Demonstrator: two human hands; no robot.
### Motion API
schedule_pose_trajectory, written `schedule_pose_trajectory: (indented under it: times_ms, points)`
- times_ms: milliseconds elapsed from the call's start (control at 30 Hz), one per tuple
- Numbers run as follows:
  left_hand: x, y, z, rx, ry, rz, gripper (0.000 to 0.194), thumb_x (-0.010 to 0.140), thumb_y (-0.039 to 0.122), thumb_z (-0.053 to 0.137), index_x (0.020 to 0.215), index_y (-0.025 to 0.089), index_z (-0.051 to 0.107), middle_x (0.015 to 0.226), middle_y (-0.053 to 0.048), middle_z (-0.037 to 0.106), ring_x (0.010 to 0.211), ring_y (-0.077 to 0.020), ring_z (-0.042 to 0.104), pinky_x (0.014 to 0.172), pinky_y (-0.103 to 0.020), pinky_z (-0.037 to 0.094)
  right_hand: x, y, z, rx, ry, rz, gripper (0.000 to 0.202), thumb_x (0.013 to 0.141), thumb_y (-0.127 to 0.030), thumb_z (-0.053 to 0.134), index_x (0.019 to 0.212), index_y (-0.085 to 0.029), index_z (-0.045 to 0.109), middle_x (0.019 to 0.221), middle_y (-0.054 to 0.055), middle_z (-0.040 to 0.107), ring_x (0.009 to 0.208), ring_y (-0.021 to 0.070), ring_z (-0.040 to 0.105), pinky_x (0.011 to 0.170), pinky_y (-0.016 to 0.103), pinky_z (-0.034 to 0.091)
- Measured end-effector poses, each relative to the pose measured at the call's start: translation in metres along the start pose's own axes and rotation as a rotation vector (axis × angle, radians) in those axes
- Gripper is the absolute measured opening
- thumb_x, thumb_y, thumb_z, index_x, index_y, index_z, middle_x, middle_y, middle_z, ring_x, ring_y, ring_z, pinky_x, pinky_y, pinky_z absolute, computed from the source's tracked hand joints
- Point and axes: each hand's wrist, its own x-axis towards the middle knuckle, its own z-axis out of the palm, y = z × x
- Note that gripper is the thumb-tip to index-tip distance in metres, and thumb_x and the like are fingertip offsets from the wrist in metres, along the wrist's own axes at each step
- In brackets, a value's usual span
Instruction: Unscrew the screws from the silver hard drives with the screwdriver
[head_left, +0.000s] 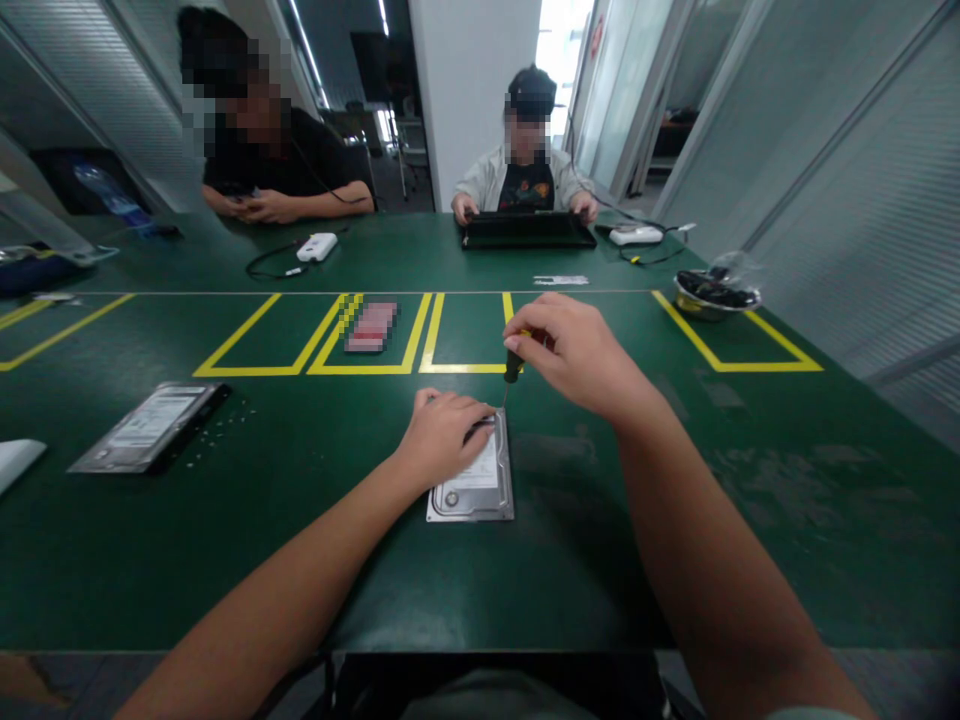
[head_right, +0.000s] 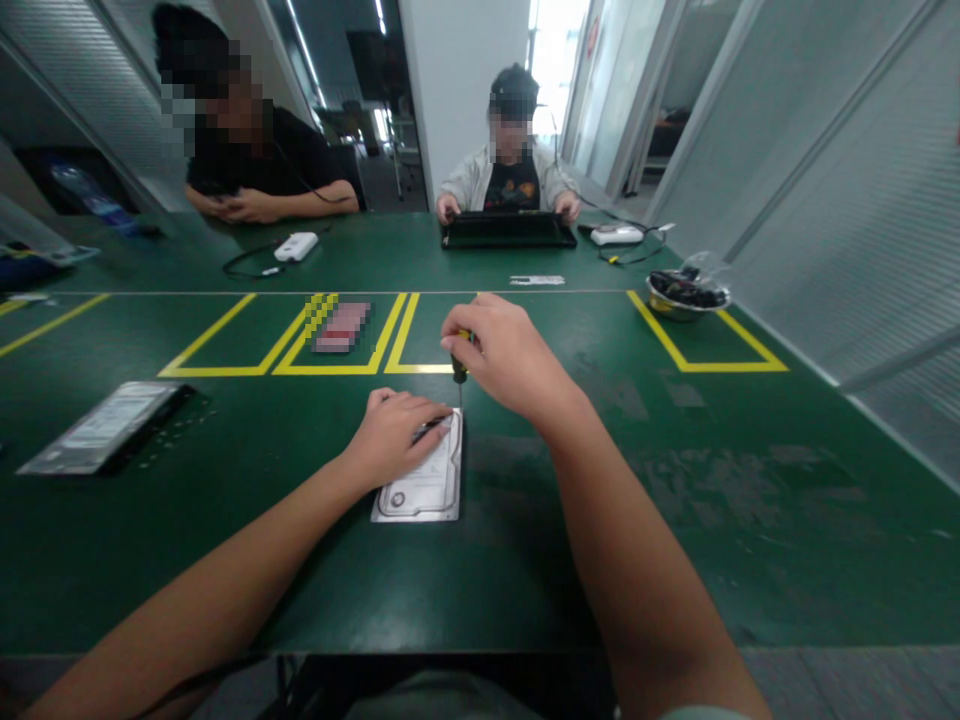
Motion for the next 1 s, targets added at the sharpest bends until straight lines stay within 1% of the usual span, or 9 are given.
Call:
schedule_pose_trajectory:
  times_ms: [100, 167, 333, 467, 567, 667, 800, 900, 1000]
  points:
    - [0.0001, 0.0001, -0.0006, -0.003, -0.001, 0.002, 0.025, 0.095, 0.035, 0.050, 0.111, 0.027, 0.068, 0.107, -0.001, 0.074, 0.095, -0.0242, 0.062, 0.084, -0.045, 0.029, -0.0012, 0.0015, -0.0013, 0.050, -0.006, 0.019, 0.016, 0.085, -0.017, 0.062, 0.098, -0.018, 0.069, 0.092, 0.004, 0.071, 0.077, 0.0156, 0.061, 0.072, 0.029, 0.044]
    - [0.0000, 0.0002, -0.0009, -0.003, -0.002, 0.003, 0.025, 0.095, 0.035, 0.050, 0.111, 0.027, 0.068, 0.107, -0.001, 0.074, 0.095, -0.0242, 0.062, 0.084, -0.045, 0.029, -0.0017, 0.0022, -0.0020, 0.056, -0.017, 0.026, 0.019, 0.084, -0.014, 0.061, 0.100, -0.018, 0.070, 0.095, 0.004, 0.073, 0.080, 0.0168, 0.064, 0.073, 0.029, 0.046]
    - [-0.0002, -0.0003, 0.0000, 0.000, -0.002, 0.006, 0.025, 0.096, 0.036, 0.049, 0.111, 0.028, 0.067, 0.107, 0.000, 0.074, 0.095, -0.0243, 0.062, 0.085, -0.045, 0.029, -0.0009, 0.0044, -0.0012, 0.015, -0.004, -0.025, 0.028, 0.081, -0.006, 0.055, 0.100, -0.017, 0.073, 0.106, 0.006, 0.074, 0.101, 0.0215, 0.066, 0.089, 0.034, 0.049]
    - [-0.0003, -0.0008, 0.0015, -0.002, 0.000, 0.003, 0.026, 0.096, 0.036, 0.049, 0.111, 0.027, 0.067, 0.108, -0.001, 0.074, 0.096, -0.0247, 0.062, 0.085, -0.045, 0.029, -0.0006, 0.0063, 0.0000, 0.011, -0.007, -0.052, 0.035, 0.081, -0.003, 0.052, 0.103, -0.018, 0.074, 0.111, 0.005, 0.074, 0.106, 0.0213, 0.066, 0.096, 0.035, 0.048]
    - [-0.0004, -0.0006, 0.0016, -0.002, 0.001, 0.002, 0.026, 0.095, 0.036, 0.049, 0.111, 0.027, 0.068, 0.107, -0.001, 0.074, 0.095, -0.0246, 0.062, 0.085, -0.045, 0.029, -0.0009, 0.0048, -0.0006, 0.002, -0.024, -0.063, 0.033, 0.084, -0.005, 0.051, 0.104, -0.019, 0.073, 0.111, 0.005, 0.074, 0.105, 0.0214, 0.066, 0.095, 0.035, 0.048]
    - [-0.0004, -0.0002, 0.0008, -0.002, 0.002, 0.003, 0.025, 0.095, 0.036, 0.049, 0.111, 0.028, 0.067, 0.108, -0.001, 0.074, 0.095, -0.0246, 0.062, 0.085, -0.045, 0.029, -0.0012, 0.0007, -0.0013, -0.032, -0.015, -0.053, 0.024, 0.086, -0.013, 0.058, 0.106, -0.017, 0.071, 0.101, 0.007, 0.072, 0.094, 0.0210, 0.065, 0.086, 0.034, 0.048]
    - [-0.0004, 0.0000, -0.0001, -0.002, 0.000, 0.002, 0.025, 0.095, 0.035, 0.049, 0.111, 0.027, 0.068, 0.108, -0.001, 0.074, 0.095, -0.0248, 0.062, 0.085, -0.045, 0.030, -0.0002, -0.0028, 0.0000, -0.098, 0.003, -0.011, 0.013, 0.086, -0.023, 0.064, 0.094, -0.016, 0.070, 0.087, 0.007, 0.066, 0.085, 0.0206, 0.060, 0.078, 0.032, 0.045]
    - [-0.0003, -0.0001, -0.0002, -0.005, -0.001, 0.003, 0.026, 0.095, 0.035, 0.049, 0.111, 0.027, 0.068, 0.108, -0.002, 0.074, 0.095, -0.0246, 0.061, 0.085, -0.045, 0.030, 0.0007, -0.0011, 0.0014, -0.088, 0.010, -0.009, 0.013, 0.088, -0.020, 0.059, 0.092, -0.015, 0.071, 0.093, 0.008, 0.067, 0.088, 0.0208, 0.061, 0.080, 0.032, 0.045]
    - [-0.0002, -0.0001, 0.0001, -0.007, -0.004, 0.005, 0.027, 0.095, 0.036, 0.048, 0.111, 0.027, 0.068, 0.108, -0.003, 0.074, 0.095, -0.0245, 0.061, 0.086, -0.045, 0.030, 0.0005, 0.0020, 0.0012, -0.063, -0.021, -0.031, 0.023, 0.090, -0.014, 0.051, 0.100, -0.015, 0.071, 0.103, 0.010, 0.070, 0.097, 0.0222, 0.063, 0.088, 0.034, 0.045]
